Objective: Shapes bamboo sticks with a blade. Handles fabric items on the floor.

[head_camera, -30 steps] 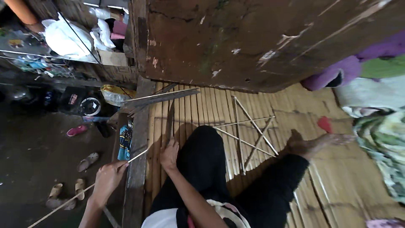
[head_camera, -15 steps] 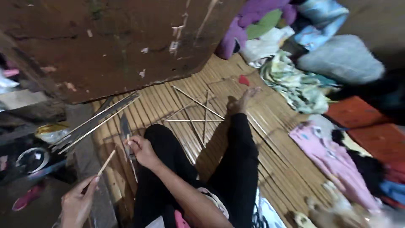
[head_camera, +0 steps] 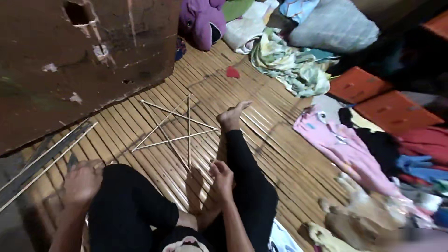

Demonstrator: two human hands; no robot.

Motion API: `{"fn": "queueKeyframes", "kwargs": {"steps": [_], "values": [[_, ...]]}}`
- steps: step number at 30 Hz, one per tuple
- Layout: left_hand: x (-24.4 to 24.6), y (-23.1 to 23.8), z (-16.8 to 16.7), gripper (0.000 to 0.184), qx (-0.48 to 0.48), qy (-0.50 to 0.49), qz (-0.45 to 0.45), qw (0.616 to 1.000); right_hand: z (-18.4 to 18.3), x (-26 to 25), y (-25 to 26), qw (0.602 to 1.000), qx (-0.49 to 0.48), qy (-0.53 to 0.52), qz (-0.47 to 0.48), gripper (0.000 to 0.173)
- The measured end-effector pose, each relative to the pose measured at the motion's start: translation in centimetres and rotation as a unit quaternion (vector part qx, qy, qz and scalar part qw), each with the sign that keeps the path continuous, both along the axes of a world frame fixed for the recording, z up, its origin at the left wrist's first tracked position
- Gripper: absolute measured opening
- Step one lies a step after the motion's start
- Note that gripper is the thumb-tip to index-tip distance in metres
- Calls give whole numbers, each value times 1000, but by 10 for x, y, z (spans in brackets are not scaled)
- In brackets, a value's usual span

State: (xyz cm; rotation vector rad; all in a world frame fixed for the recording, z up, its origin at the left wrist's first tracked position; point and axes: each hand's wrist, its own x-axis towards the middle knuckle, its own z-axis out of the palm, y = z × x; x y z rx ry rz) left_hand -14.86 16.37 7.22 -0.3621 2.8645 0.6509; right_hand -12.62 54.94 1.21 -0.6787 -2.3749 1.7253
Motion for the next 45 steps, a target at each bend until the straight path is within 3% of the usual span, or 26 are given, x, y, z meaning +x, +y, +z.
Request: {"fn": "queueKeyframes", "kwargs": {"steps": [3, 7, 10, 13, 23, 38, 45], "values": [[-50, 59, -9, 27, 14, 35, -94, 995, -20, -7, 9, 999, -12, -3, -40, 16], [-106, 133, -67, 34, 3, 4, -259, 966, -31, -16, 4, 999, -27, 5, -30, 15], [-133, 159, -97, 36, -28, -3, -339, 940, -29, -15, 3, 998, -51, -8, -46, 14], [-148, 169, -107, 29, -68, -33, -368, 927, -26, -15, 0, 996, -69, -4, -61, 12], [-140, 179, -107, 31, -115, -69, -376, 917, -33, -18, -9, 998, -47, -4, -44, 12], [-120, 182, -103, 31, -63, -83, -380, 919, -36, -18, -7, 998, -23, -38, -44, 13], [-121, 169, -104, 36, 32, -74, -268, 960, -34, -18, -8, 997, -35, -47, -47, 12]]}}
